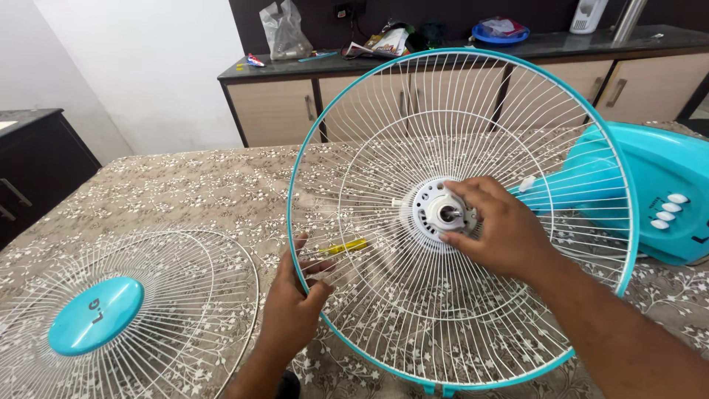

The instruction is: The person disassembles a teal LG table fan by removing the front grille, unscrewing the central nut to detach the fan blades, and then removing the rear grille. The components are placed on the bed surface.

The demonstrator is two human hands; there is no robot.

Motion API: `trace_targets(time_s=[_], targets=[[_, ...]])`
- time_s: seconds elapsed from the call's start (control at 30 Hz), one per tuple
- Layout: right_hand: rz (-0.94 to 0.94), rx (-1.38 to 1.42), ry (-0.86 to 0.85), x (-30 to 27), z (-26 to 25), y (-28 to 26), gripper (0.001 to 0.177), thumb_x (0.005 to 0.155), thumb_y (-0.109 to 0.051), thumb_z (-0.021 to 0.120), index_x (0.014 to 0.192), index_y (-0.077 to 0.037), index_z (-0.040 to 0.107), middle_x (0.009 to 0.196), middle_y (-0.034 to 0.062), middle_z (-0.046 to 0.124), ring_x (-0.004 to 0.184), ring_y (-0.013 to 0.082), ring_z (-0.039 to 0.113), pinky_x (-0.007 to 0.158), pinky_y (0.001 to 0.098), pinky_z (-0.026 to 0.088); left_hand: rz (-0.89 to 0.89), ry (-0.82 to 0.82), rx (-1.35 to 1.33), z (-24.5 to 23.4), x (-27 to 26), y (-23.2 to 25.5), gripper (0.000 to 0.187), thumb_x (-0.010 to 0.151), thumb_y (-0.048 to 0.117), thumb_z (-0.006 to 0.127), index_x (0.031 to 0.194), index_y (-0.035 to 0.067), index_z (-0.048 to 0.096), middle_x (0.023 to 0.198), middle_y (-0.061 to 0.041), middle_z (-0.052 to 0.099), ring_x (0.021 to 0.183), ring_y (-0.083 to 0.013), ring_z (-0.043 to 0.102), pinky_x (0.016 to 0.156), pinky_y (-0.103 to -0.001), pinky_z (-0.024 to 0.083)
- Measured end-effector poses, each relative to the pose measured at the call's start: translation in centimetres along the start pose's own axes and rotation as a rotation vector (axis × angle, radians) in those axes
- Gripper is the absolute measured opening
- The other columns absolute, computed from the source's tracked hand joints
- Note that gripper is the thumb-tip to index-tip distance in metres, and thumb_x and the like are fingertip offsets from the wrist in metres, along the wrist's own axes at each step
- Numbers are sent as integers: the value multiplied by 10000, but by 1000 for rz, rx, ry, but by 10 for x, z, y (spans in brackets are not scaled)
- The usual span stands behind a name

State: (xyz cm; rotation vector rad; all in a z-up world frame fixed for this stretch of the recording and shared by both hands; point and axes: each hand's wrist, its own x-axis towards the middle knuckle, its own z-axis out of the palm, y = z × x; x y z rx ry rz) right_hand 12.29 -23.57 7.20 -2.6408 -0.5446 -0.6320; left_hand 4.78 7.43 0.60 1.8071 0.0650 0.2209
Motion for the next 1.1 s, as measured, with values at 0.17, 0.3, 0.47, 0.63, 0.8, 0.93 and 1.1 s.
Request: trace_targets(time_s=[0.17, 0.3, 0.47, 0.63, 0.8, 0.93, 1.1], targets=[[-35, -59, 175, -3, 11, -8, 844, 575, -595, 919, 1215, -108, 666, 1146, 70, 655, 993, 222, 707, 799, 375, 608, 56, 30, -90, 6, 2, -17, 754, 867, 81, 602, 1566, 150, 328, 1176, -122, 758, 956, -179, 746, 804, -326, 600], [3, -45, 254, -4, 17, -11, 718, 627, -566, 903, 1087, -64, 677, 1077, 66, 652, 903, 214, 704, 722, 372, 608, 67, 19, -72, 7, 2, -21, 723, 885, 126, 631, 1556, 155, 364, 1141, -119, 766, 940, -177, 731, 805, -327, 596], [24, -101, 318, -7, 24, -14, 607, 677, -518, 896, 1048, -76, 709, 1022, 57, 658, 846, 196, 689, 688, 358, 597, 47, 6, -36, 4, 2, -16, 754, 883, 126, 633, 1573, 169, 333, 1153, -108, 760, 938, -169, 739, 798, -326, 602], [-26, -194, 358, -6, 25, -16, 684, 635, -582, 913, 1019, -52, 714, 984, 73, 659, 897, 220, 664, 700, 371, 583, -21, -4, -30, 4, 0, -8, 794, 872, 96, 613, 1607, 196, 331, 1168, -117, 744, 925, -162, 742, 784, -317, 615], [12, -154, 357, -5, 28, -19, 621, 684, -519, 907, 1042, -49, 716, 989, 72, 664, 931, 238, 655, 731, 390, 578, -28, 7, 33, 3, -1, -5, 810, 863, 106, 626, 1611, 195, 329, 1161, -114, 756, 877, -178, 742, 752, -322, 600], [-119, -91, 335, -4, 27, -15, 552, 638, -341, 886, 1100, -78, 736, 1074, 94, 684, 988, 268, 659, 846, 405, 572, 32, -8, 42, 0, -2, -6, 770, 863, 125, 636, 1562, 174, 316, 1180, -107, 763, 951, -157, 765, 794, -314, 603], [-203, 16, 121, 4, 12, 2, 518, 641, -161, 821, 1154, -178, 756, 1233, 73, 708, 1134, 260, 651, 1002, 415, 533, 49, 15, 56, 0, -5, -10, 765, 876, 161, 651, 1568, 167, 325, 1175, -108, 765, 960, -183, 769, 811, -332, 607]])
